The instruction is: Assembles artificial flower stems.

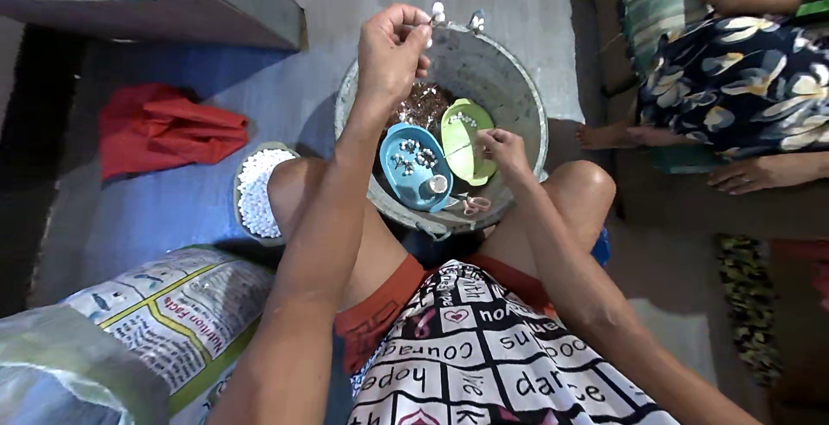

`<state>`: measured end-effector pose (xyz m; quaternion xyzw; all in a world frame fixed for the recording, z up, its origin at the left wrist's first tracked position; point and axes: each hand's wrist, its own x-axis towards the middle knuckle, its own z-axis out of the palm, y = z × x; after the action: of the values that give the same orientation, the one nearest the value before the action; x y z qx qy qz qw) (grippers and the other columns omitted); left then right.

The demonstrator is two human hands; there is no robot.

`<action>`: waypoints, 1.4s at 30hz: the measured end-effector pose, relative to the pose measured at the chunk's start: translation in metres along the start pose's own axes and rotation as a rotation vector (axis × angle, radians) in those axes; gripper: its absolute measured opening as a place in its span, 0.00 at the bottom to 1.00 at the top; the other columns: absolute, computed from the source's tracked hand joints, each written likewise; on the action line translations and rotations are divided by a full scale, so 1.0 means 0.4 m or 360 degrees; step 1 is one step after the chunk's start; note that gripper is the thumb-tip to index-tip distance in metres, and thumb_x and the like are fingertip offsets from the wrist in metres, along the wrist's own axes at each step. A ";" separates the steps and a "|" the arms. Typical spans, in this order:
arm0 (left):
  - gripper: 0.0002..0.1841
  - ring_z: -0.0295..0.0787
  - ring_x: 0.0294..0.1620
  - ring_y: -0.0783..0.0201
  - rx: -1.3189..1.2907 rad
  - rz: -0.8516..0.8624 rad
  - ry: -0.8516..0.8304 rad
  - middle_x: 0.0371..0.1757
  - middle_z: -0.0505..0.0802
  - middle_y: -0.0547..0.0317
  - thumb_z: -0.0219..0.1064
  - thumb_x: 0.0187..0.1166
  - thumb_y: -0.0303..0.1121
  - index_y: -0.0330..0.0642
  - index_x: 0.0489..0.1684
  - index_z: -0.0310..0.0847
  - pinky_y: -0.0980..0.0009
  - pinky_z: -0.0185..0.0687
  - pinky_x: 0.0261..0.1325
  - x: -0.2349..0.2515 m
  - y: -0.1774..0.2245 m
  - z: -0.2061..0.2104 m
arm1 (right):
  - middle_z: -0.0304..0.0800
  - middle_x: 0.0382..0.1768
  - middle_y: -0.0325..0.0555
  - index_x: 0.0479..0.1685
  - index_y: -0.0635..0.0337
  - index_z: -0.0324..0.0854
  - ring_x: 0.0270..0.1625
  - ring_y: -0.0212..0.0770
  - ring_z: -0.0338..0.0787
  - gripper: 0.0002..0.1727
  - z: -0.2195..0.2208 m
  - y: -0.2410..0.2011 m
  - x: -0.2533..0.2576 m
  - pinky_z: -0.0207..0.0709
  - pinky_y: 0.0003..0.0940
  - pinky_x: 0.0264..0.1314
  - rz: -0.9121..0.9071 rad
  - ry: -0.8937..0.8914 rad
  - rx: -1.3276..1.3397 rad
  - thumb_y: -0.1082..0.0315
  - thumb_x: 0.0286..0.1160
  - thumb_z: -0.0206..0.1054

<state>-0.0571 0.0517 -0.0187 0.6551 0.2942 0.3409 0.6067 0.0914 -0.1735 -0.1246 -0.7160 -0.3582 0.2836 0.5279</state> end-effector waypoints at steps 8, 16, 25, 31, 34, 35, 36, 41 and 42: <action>0.07 0.92 0.29 0.64 0.0205 -0.0050 -0.0357 0.41 0.93 0.54 0.66 0.85 0.30 0.36 0.51 0.86 0.66 0.94 0.35 -0.047 0.013 0.037 | 0.89 0.47 0.38 0.54 0.51 0.85 0.41 0.32 0.87 0.09 -0.171 -0.161 -0.035 0.83 0.29 0.47 0.0159 0.0350 0.0768 0.59 0.86 0.66; 0.06 0.91 0.28 0.64 0.0190 -0.0009 -0.0601 0.38 0.93 0.55 0.67 0.85 0.29 0.37 0.48 0.87 0.67 0.93 0.34 -0.086 0.021 0.074 | 0.91 0.53 0.42 0.60 0.52 0.83 0.40 0.32 0.88 0.11 -0.147 -0.265 -0.062 0.83 0.25 0.43 -0.0169 0.0435 0.0866 0.59 0.88 0.65; 0.06 0.92 0.28 0.64 0.0133 -0.0090 -0.0546 0.37 0.93 0.55 0.68 0.85 0.30 0.37 0.47 0.87 0.68 0.94 0.34 -0.101 0.022 0.070 | 0.93 0.48 0.44 0.55 0.56 0.85 0.35 0.31 0.87 0.08 -0.103 -0.262 -0.031 0.82 0.24 0.40 -0.0133 0.0553 0.0886 0.64 0.85 0.67; 0.06 0.92 0.27 0.65 0.0144 -0.0080 -0.0533 0.37 0.94 0.55 0.68 0.84 0.30 0.36 0.47 0.87 0.67 0.94 0.34 -0.103 0.028 0.069 | 0.94 0.44 0.50 0.51 0.63 0.86 0.35 0.34 0.88 0.08 -0.093 -0.243 -0.008 0.84 0.27 0.39 -0.0146 0.0572 0.0936 0.69 0.84 0.67; 0.06 0.92 0.27 0.65 0.0146 -0.0054 -0.0535 0.37 0.94 0.55 0.69 0.84 0.30 0.36 0.47 0.88 0.67 0.93 0.33 -0.101 0.025 0.070 | 0.94 0.44 0.49 0.51 0.62 0.86 0.34 0.34 0.88 0.07 -0.092 -0.246 -0.009 0.84 0.27 0.38 -0.0130 0.0592 0.0936 0.69 0.83 0.68; 0.06 0.92 0.27 0.65 0.0147 -0.0052 -0.0538 0.36 0.94 0.55 0.69 0.84 0.30 0.36 0.46 0.88 0.67 0.94 0.33 -0.101 0.024 0.071 | 0.94 0.44 0.49 0.51 0.62 0.86 0.34 0.34 0.88 0.07 -0.092 -0.246 -0.010 0.84 0.27 0.38 -0.0130 0.0594 0.0938 0.69 0.83 0.68; 0.06 0.92 0.27 0.65 0.0151 -0.0052 -0.0543 0.36 0.94 0.55 0.69 0.84 0.30 0.36 0.46 0.88 0.67 0.94 0.34 -0.101 0.024 0.072 | 0.94 0.44 0.49 0.51 0.62 0.86 0.34 0.34 0.88 0.07 -0.093 -0.245 -0.011 0.84 0.27 0.38 -0.0131 0.0601 0.0939 0.69 0.83 0.68; 0.06 0.92 0.28 0.65 0.0150 -0.0023 -0.0553 0.38 0.93 0.55 0.68 0.84 0.30 0.36 0.47 0.87 0.67 0.93 0.33 -0.101 0.021 0.073 | 0.94 0.43 0.47 0.51 0.61 0.86 0.33 0.34 0.88 0.07 -0.093 -0.249 -0.028 0.84 0.27 0.37 -0.0165 0.0670 0.0894 0.68 0.84 0.68; 0.06 0.92 0.28 0.65 0.0149 -0.0016 -0.0556 0.38 0.93 0.55 0.69 0.84 0.30 0.37 0.47 0.87 0.67 0.93 0.33 -0.101 0.020 0.073 | 0.94 0.45 0.44 0.52 0.57 0.86 0.34 0.32 0.87 0.07 -0.093 -0.252 -0.039 0.83 0.25 0.39 -0.0155 0.0639 0.0848 0.66 0.84 0.67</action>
<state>-0.0578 0.0012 -0.0154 0.7304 0.2031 0.2049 0.6190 0.0901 -0.1879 -0.0171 -0.5764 -0.1942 0.1949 0.7695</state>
